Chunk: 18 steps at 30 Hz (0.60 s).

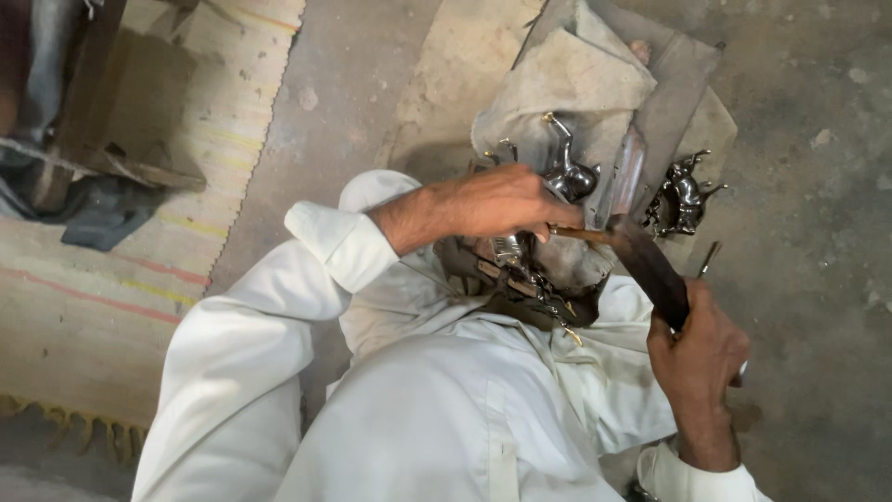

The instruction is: The person sits on the floor holding a small metal animal figurine against a padded board and works its surface with a small punch held in one hand while striking it with a wooden mallet in the other hand. He repositions the figurine and the punch repeatedly to work different spots, with other finished metal figurines lying nearby.

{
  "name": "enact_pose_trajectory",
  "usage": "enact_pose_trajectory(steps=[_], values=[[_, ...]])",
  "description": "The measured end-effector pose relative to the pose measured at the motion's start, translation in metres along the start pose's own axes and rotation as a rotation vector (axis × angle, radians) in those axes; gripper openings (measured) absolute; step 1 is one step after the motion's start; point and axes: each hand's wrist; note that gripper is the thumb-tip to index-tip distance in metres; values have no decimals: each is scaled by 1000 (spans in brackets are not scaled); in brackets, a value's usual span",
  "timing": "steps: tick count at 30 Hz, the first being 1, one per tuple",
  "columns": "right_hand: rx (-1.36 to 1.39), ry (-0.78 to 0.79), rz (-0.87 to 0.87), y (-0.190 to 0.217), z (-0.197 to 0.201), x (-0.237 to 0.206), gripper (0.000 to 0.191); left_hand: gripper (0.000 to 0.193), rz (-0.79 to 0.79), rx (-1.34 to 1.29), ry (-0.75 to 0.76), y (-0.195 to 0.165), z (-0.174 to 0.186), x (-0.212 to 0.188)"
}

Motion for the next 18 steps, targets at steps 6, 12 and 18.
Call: enact_pose_trajectory(steps=[6, 12, 18], values=[[398, -254, -294, 1, -4, 0, 29, 28, -35, -23, -122, 3, -3, 2], [-39, -209, 111, 5, 6, 12, 43, 27, -27, -44, -63, 5, 0, 0], [-42, -124, 68, 24, 16, 29, 41, 25, -121, -91, -303, 10, -5, -14]])
Point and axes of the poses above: each hand's wrist, its own x-axis towards the middle knuckle, its own z-axis out of the back of the hand, y = z × x, and after that the axes turned 13 degrees about -y, right-handed
